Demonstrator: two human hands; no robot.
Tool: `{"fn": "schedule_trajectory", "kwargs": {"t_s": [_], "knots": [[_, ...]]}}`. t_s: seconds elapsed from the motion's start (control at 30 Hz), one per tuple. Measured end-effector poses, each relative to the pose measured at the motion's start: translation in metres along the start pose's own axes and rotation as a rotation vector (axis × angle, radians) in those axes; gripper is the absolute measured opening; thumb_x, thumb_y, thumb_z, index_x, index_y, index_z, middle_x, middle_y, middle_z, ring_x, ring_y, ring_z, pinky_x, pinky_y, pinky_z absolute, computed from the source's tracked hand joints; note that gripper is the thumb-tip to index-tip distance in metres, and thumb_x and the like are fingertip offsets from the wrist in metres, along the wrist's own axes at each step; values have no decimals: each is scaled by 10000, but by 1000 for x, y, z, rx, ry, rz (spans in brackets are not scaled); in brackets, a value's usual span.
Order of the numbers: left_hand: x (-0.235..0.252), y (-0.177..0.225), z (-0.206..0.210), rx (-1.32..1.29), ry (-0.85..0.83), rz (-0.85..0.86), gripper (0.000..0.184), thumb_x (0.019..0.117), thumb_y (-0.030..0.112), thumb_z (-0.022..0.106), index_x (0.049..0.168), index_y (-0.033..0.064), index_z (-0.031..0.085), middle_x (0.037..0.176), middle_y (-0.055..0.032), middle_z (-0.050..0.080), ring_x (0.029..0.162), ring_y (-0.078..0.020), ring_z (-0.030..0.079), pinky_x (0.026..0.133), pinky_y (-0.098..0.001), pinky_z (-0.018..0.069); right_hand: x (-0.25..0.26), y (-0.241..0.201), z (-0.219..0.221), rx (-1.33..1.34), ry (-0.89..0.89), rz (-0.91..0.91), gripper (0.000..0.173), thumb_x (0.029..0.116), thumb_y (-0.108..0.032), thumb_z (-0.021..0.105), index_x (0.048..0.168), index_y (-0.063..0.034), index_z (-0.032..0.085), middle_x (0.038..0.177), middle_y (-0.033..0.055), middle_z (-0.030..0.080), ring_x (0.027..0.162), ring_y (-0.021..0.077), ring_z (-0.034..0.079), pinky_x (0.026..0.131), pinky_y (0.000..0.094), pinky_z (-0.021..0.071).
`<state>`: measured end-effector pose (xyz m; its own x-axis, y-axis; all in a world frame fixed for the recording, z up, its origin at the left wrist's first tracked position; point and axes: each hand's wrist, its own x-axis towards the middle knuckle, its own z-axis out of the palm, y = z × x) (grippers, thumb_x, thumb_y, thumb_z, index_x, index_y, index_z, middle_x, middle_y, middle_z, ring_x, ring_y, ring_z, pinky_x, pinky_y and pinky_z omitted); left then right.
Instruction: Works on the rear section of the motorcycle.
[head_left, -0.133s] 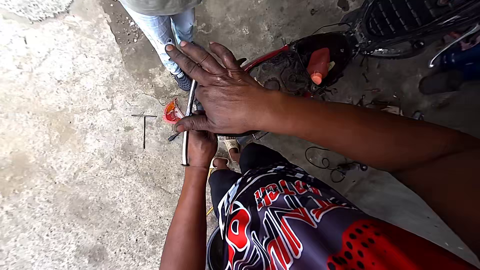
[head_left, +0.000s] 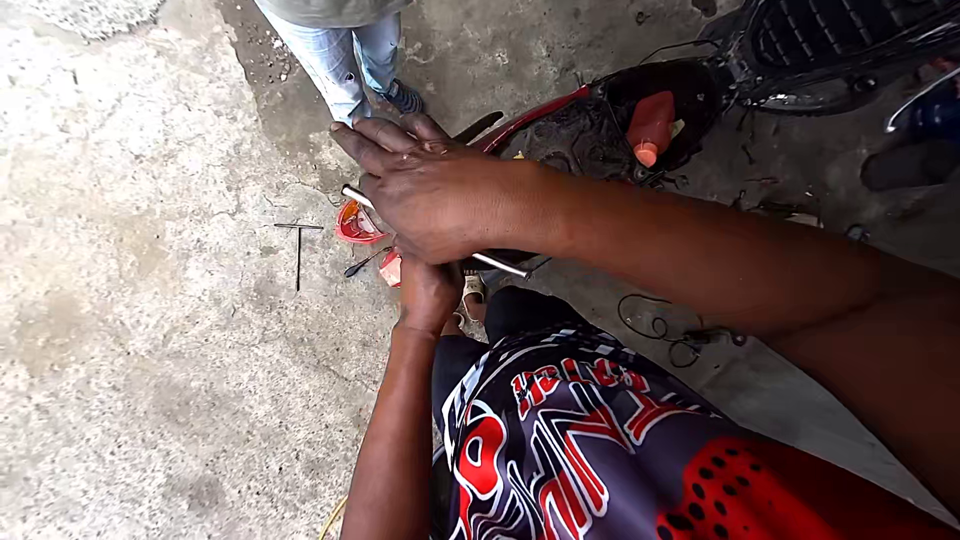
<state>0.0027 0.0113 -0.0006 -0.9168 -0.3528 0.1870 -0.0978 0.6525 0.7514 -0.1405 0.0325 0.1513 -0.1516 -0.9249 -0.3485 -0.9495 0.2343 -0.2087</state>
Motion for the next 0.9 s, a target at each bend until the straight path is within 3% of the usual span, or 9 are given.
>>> {"fn": "schedule_trajectory", "kwargs": {"t_s": [0.07, 0.13, 0.2, 0.3, 0.4, 0.47, 0.6, 0.7, 0.9], "knots": [[-2, 2, 0, 50, -44, -28, 122, 945, 105, 655, 990, 11, 718, 996, -205, 716, 972, -353, 704, 889, -576, 540, -4, 2, 1, -57, 46, -287, 295, 937, -223, 652, 1207, -137, 736, 1713, 80, 221, 1564, 387, 178, 1190, 660, 203], [-8, 1, -4, 68, -119, -118, 184, 923, 110, 706, 1019, -47, 719, 1034, -274, 707, 1019, -434, 687, 909, -642, 499, -12, 2, 0, -40, 62, -520, 157, 884, -275, 726, 1000, -204, 805, 1694, -7, 294, 1572, 351, 193, 1220, 654, 144], [-14, -5, -8, -102, -70, -198, 204, 910, 116, 721, 1048, -33, 696, 994, -190, 708, 970, -284, 689, 899, -495, 533, -28, 6, -7, -61, 6, -589, 158, 828, -322, 799, 913, -189, 810, 1714, -14, 236, 1592, 345, 112, 1226, 670, 46], [-3, -6, -13, -265, -4, -173, 110, 1032, 135, 600, 1115, 75, 640, 924, -57, 699, 815, -127, 688, 763, -361, 587, -54, 29, -31, -293, 1, -387, 288, 904, -60, 664, 1132, -185, 788, 1738, 56, 126, 1589, 397, 67, 1224, 685, 75], [-2, -6, -10, -353, -40, -119, 163, 1067, 150, 546, 1193, 77, 617, 1074, -54, 727, 954, -128, 710, 870, -366, 594, -64, 59, -47, -272, 35, -14, 535, 946, -1, 597, 1468, -114, 566, 1727, 158, 99, 1558, 435, 154, 1157, 728, 205], [0, -5, -9, -407, -48, -97, 209, 1071, 133, 519, 1264, 64, 564, 1180, -58, 704, 1059, -134, 689, 944, -366, 576, -69, 76, -46, -143, 138, 131, 660, 960, -89, 588, 1585, -213, 417, 1692, 158, 213, 1494, 429, 292, 1123, 718, 256], [4, 2, -13, -405, -44, -32, 290, 1047, 49, 503, 1330, 28, 565, 1261, -79, 688, 1139, -145, 674, 1007, -364, 560, -86, 93, -11, 73, 265, 222, 561, 962, -264, 604, 1515, -285, 513, 1717, 88, 174, 1529, 366, 241, 1143, 620, 290], [7, -1, -5, -284, 68, -2, 217, 1030, 64, 582, 1235, 46, 650, 1128, -61, 742, 1012, -122, 723, 902, -339, 609, -95, 103, 38, 212, 228, 247, 470, 965, -263, 631, 1434, -251, 609, 1726, 58, 152, 1487, 326, 326, 1106, 554, 391], [20, -5, 2, -144, 251, -120, 256, 928, 295, 781, 1001, 60, 709, 882, -42, 715, 781, -125, 684, 734, -363, 577, -111, 102, 120, 370, 87, 307, 368, 1006, -271, 596, 1360, -205, 668, 1689, 64, 284, 1450, 305, 426, 1156, 528, 391]]}}
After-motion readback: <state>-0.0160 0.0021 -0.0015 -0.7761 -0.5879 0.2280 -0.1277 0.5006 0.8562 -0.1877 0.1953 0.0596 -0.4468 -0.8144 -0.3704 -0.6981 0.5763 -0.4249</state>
